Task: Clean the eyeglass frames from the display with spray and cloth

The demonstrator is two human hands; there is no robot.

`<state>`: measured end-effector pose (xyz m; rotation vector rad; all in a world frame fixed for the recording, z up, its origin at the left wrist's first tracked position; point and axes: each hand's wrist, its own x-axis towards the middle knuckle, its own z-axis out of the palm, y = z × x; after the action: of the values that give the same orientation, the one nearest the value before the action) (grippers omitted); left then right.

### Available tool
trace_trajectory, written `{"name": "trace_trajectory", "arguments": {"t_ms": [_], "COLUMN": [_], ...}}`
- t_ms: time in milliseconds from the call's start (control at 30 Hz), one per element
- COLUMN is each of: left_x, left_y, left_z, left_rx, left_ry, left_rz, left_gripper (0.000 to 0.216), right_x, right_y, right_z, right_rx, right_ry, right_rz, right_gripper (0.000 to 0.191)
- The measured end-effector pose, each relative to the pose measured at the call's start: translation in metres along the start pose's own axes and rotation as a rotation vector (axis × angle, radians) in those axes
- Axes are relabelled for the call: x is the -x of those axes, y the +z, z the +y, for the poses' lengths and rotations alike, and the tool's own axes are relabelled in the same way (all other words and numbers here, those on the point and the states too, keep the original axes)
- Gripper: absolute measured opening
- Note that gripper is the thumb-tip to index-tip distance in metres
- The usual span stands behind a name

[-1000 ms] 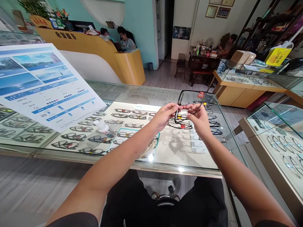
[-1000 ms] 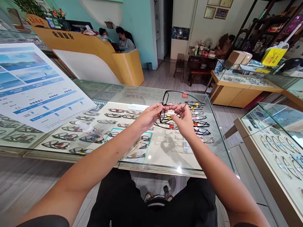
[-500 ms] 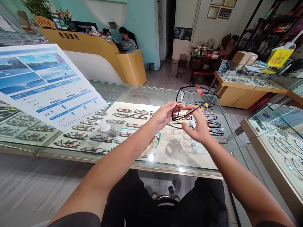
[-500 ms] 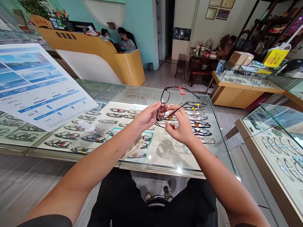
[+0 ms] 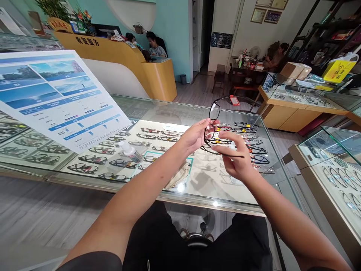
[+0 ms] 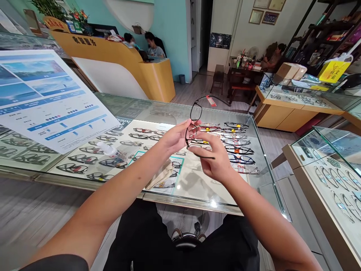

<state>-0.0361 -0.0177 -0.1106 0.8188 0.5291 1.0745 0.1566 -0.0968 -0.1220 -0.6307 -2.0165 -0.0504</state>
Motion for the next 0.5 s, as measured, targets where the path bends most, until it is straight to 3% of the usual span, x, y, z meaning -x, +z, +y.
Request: {"name": "trace_trajectory", "arguments": {"t_ms": [100, 333, 500], "left_x": [-0.001, 0.001, 0.003], "left_y": [-0.002, -0.002, 0.001], "left_z": [0.003, 0.004, 0.004], "left_rx": [-0.016, -0.163, -0.214], "left_ry": [-0.01, 0.01, 0.015], "left_rz": [-0.035, -0.145, -0.14], "left_gripper": [0.032, 0.039, 0.041], "right_x": [0.0, -0.01, -0.011], "right_y": [0.0, -0.003, -0.003], "right_z": [-0.001, 0.005, 0.009], "right_rx": [0.024, 0.002, -0.012], "right_ry": [-0.023, 0.218, 0.22], "right_rz": [-0.014, 0.2, 0.194], "right_gripper": [0.055, 0.031, 0.028]}}
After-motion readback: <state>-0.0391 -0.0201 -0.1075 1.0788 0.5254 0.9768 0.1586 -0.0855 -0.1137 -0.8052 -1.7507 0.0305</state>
